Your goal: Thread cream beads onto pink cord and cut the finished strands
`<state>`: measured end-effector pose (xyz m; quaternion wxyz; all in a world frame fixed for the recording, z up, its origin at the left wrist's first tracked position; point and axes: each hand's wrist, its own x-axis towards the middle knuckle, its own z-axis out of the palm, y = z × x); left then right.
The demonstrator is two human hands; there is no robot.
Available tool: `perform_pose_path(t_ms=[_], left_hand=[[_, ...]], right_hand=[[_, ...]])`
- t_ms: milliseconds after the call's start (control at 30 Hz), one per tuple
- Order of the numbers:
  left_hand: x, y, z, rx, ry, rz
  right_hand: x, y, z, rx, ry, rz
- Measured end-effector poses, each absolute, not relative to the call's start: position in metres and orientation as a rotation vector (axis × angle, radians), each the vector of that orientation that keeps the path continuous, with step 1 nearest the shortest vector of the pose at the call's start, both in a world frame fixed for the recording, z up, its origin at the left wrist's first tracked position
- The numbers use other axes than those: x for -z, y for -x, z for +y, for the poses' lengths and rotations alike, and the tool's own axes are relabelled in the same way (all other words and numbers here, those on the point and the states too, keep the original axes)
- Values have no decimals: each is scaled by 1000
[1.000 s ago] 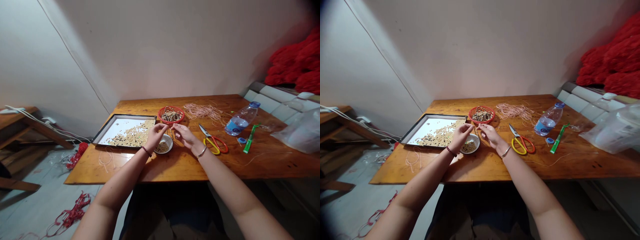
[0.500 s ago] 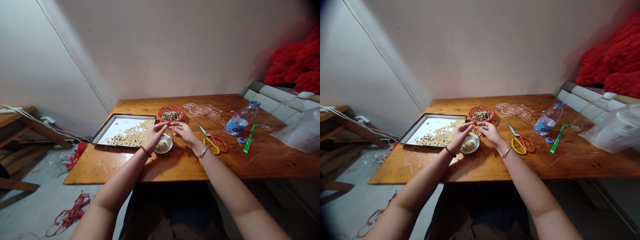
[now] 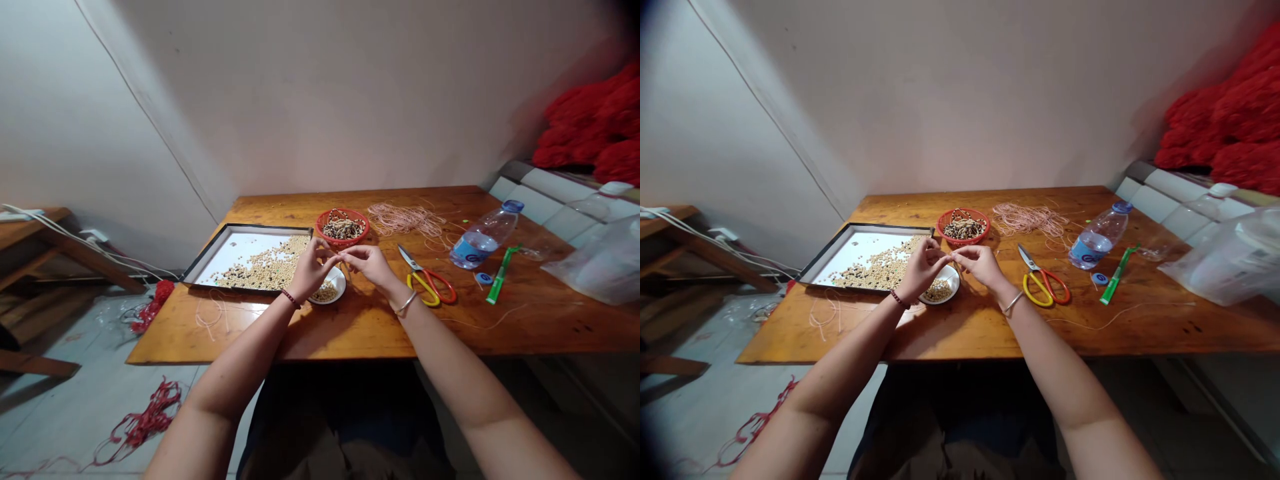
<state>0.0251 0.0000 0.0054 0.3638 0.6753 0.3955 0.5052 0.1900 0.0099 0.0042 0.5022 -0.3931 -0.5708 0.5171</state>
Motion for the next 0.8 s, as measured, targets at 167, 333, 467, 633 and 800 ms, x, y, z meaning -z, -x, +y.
perform_pose_path(t_ms=[167,333,467,633,800], left_hand=[[-3,-25,4,-1254,-1707,991],[-7,-25,3,-1167,-1669,962],[-11,-26,0,-1149,-1588,945],[-12,-25,0,-1166,-1574,978],[-6,-26,1,-1232,-1665,1009]], right_hand=[[-7,-196,10,-1221,893,-1478],[-11,-203,8,-1216,854,-1614],[-14,-205,7,-1228,861,-1636],[-14,-206,9,-1309,869,-1655],[-9,-201,11,-1277,882,-1571]])
